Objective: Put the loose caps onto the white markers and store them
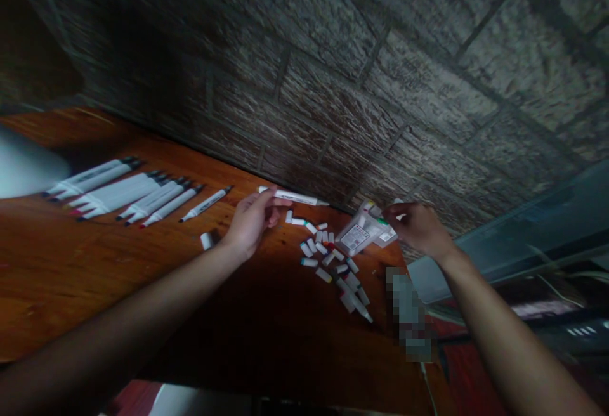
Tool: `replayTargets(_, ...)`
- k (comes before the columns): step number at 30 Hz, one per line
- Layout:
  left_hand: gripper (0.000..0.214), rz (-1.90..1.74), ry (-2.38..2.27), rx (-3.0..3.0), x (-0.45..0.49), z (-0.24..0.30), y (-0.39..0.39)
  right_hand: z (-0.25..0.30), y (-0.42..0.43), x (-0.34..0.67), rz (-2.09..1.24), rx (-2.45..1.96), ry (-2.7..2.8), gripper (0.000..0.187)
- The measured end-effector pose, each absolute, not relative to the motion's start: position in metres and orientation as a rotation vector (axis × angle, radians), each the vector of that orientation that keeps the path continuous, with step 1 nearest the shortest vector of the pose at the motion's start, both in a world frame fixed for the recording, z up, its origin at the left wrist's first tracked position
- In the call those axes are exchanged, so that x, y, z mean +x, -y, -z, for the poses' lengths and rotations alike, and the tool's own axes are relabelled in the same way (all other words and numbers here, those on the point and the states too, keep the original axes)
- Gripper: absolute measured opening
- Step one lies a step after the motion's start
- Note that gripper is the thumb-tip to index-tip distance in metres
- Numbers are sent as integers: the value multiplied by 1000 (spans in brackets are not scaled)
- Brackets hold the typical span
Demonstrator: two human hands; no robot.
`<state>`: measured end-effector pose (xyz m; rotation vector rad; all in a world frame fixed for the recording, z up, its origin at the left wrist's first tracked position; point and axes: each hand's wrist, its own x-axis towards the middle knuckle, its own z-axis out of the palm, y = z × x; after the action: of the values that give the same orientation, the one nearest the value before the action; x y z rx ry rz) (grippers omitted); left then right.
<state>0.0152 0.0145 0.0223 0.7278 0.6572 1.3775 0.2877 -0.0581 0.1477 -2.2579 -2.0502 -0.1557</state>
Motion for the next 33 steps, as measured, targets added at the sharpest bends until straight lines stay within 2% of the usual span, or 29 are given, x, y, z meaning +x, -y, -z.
replayTargets(5, 23, -1381, -621, 755, 14, -19, -16, -162, 33, 285, -168, -2417, 2175, 31)
replayTargets(8, 24, -1375, -608, 761, 14, -18, -16, -167, 21, 288, -249, -2450, 2211, 26)
replayTargets(23, 23, -1355, -602, 746, 14, -22, -15, -170, 14, 273, -129, -2569, 2286, 30)
replayTargets(29, 22, -1355, -575, 746, 14, -18, -16, -162, 21, 275, -56, -2576, 2216, 42)
replayTargets(33, 22, -1357, -570, 753, 14, -18, -17, -162, 24, 269, 5, -2584, 2215, 38)
